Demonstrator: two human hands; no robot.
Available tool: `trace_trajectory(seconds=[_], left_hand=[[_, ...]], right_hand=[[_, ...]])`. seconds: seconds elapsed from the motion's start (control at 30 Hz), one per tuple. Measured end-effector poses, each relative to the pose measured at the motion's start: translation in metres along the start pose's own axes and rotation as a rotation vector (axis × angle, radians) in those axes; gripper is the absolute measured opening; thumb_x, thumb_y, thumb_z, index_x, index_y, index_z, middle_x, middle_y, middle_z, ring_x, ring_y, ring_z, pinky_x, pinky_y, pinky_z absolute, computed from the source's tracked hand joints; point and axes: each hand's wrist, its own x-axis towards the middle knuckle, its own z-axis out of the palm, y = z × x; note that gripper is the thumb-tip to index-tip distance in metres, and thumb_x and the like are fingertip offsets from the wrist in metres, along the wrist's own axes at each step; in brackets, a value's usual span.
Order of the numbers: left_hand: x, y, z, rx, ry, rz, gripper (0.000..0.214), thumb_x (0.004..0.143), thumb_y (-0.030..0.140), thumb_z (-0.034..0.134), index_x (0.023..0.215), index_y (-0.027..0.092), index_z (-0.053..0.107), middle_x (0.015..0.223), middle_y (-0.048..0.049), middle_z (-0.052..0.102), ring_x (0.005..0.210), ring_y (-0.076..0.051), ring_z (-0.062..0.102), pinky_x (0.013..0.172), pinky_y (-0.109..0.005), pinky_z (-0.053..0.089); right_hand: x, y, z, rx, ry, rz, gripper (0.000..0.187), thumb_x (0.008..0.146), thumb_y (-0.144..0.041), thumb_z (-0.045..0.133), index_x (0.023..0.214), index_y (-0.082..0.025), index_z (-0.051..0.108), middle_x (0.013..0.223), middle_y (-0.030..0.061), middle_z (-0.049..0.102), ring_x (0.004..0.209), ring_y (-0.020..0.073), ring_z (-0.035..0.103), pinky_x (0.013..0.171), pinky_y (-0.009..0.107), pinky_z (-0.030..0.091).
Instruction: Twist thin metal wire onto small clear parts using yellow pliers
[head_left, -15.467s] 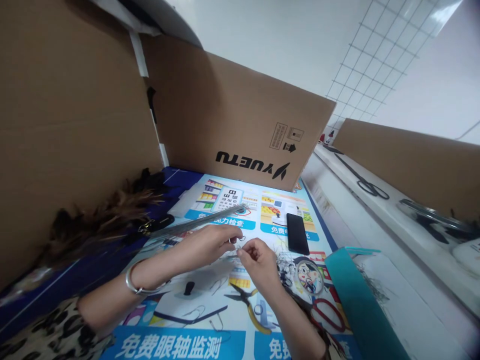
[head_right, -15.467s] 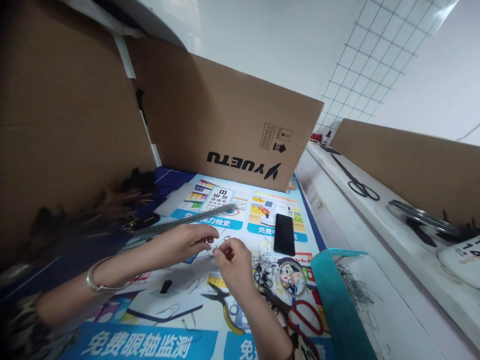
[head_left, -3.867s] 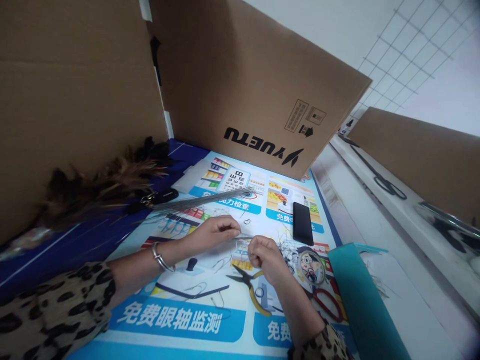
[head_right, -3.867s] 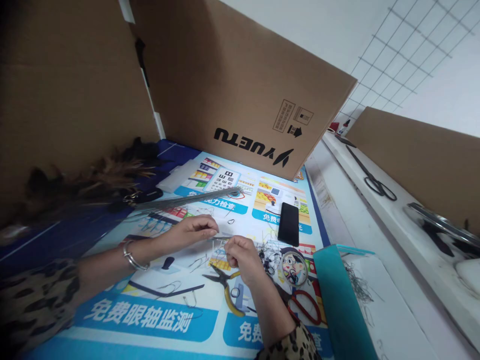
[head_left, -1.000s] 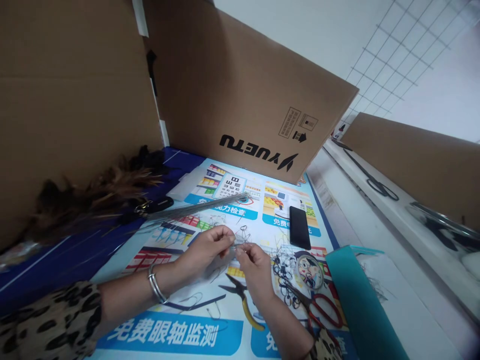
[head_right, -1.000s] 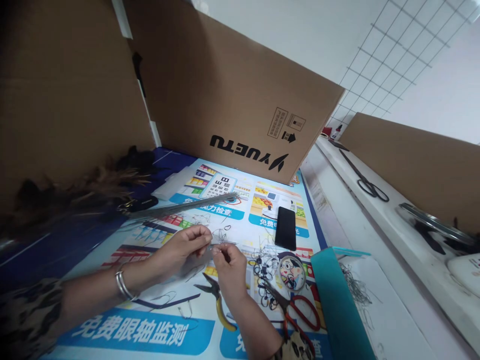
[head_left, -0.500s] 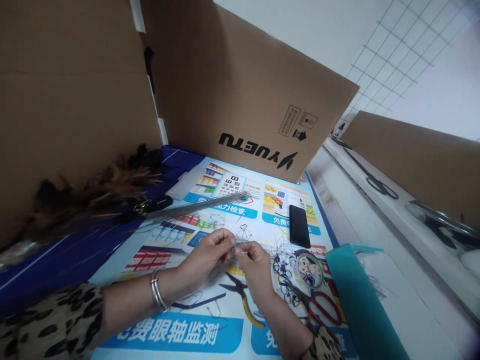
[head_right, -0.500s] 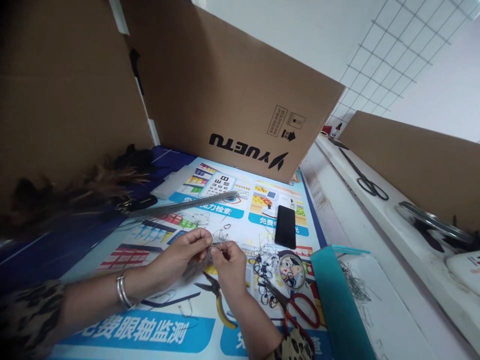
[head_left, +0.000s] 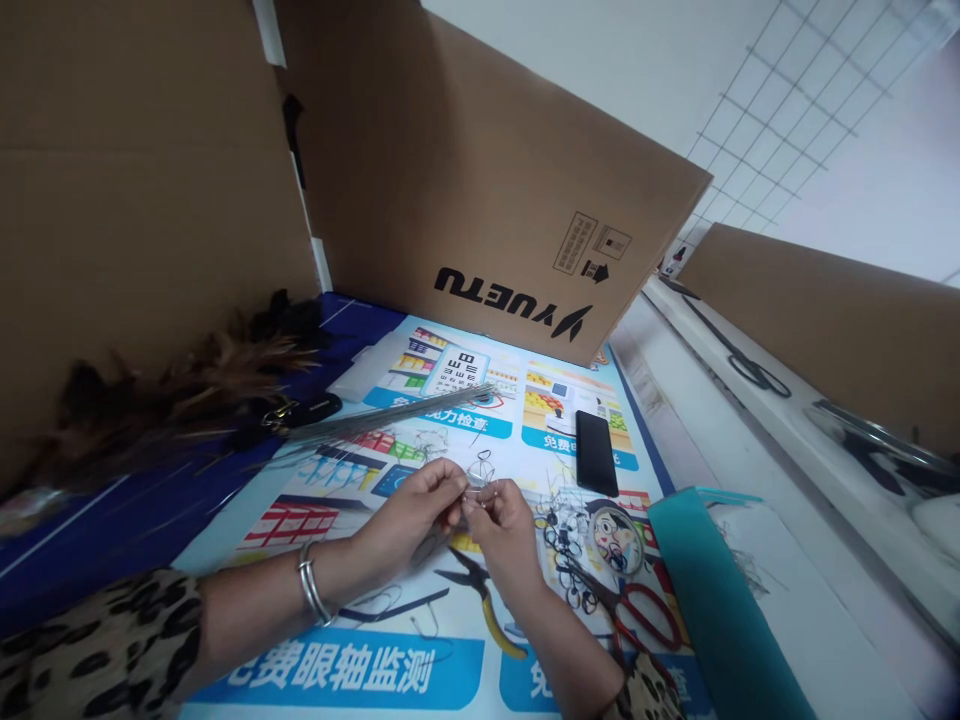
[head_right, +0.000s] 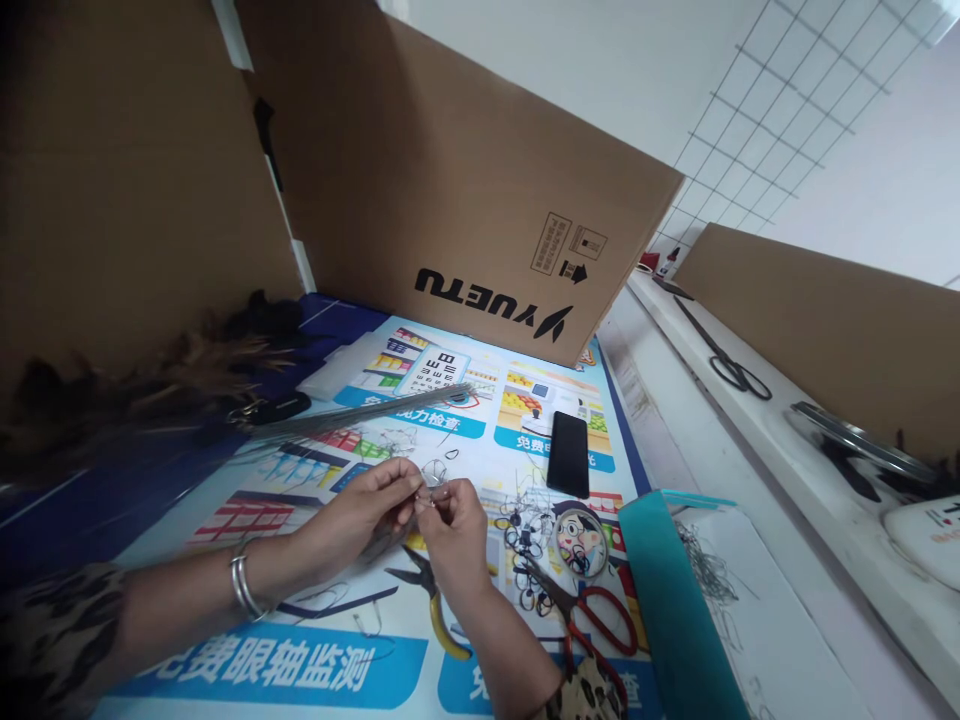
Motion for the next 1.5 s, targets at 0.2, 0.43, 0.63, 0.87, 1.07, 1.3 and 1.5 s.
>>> trace_trajectory(seconds=[0.2,0.43,0.63,0.87,1.07,1.3,1.5], left_hand=[[0.002,0.001,-0.003,0.079,0.002,0.045,0.016,0.081,0.032,0.051,0.075,0.017,0.048,0.050,0.0046,0.049,0.046,-0.008,0.045,0.048,-0.019,0.035],[0.009,0.008,-0.013,0.354,0.101,0.188,0.014,0.078,0.031,0.051,0.074,0.017,0.050,0.055,0.0029,0.055,0.050,-0.011,0.050,0.051,-0.022,0.039],[0.013,0.007,-0.017,0.468,0.124,0.241,0.009,0.078,0.026,0.049,0.074,0.018,0.049,0.057,0.0031,0.057,0.051,-0.012,0.052,0.052,-0.022,0.039],[0.013,0.006,-0.016,0.446,0.116,0.217,0.010,0.076,0.027,0.050,0.072,0.019,0.048,0.056,0.0036,0.058,0.050,-0.012,0.052,0.051,-0.022,0.039],[0.011,0.009,-0.014,0.426,0.085,0.183,0.010,0.077,0.027,0.050,0.072,0.018,0.048,0.056,0.0029,0.059,0.051,-0.012,0.053,0.053,-0.022,0.041],[0.010,0.008,-0.015,0.356,0.080,0.152,0.010,0.078,0.027,0.050,0.074,0.018,0.048,0.059,0.0025,0.058,0.053,-0.012,0.054,0.054,-0.023,0.042],[0.009,0.008,-0.014,0.308,0.085,0.129,0.011,0.078,0.028,0.050,0.075,0.018,0.049,0.059,0.0026,0.058,0.052,-0.011,0.053,0.053,-0.022,0.042]], right_hand=[[0.000,-0.002,-0.003,0.023,-0.099,0.012,0.014,0.073,-0.026,0.058,0.080,-0.019,0.048,0.064,-0.0034,0.053,0.057,0.0089,0.047,0.051,0.019,0.037],[-0.001,-0.006,-0.008,-0.022,-0.020,-0.062,0.020,0.074,-0.024,0.058,0.090,-0.019,0.048,0.074,-0.0015,0.052,0.062,0.0092,0.048,0.056,0.020,0.041],[-0.001,-0.008,-0.012,-0.086,0.015,-0.120,0.019,0.075,-0.026,0.058,0.093,-0.019,0.053,0.076,-0.0002,0.053,0.066,0.0109,0.049,0.061,0.022,0.042],[0.001,-0.007,-0.013,-0.075,0.036,-0.099,0.016,0.076,-0.031,0.056,0.083,-0.017,0.056,0.071,0.0000,0.054,0.064,0.0112,0.048,0.059,0.022,0.040],[0.003,-0.007,-0.016,-0.011,0.041,-0.058,0.018,0.080,-0.036,0.052,0.079,-0.019,0.056,0.064,-0.0030,0.049,0.057,0.0096,0.043,0.055,0.021,0.037],[0.004,-0.008,-0.017,-0.009,0.005,-0.045,0.017,0.081,-0.034,0.050,0.079,-0.019,0.055,0.061,-0.0041,0.046,0.056,0.0093,0.042,0.053,0.021,0.035],[0.004,-0.007,-0.016,-0.029,-0.049,-0.038,0.014,0.081,-0.031,0.049,0.077,-0.019,0.052,0.062,-0.0046,0.047,0.055,0.0091,0.043,0.053,0.020,0.034]])
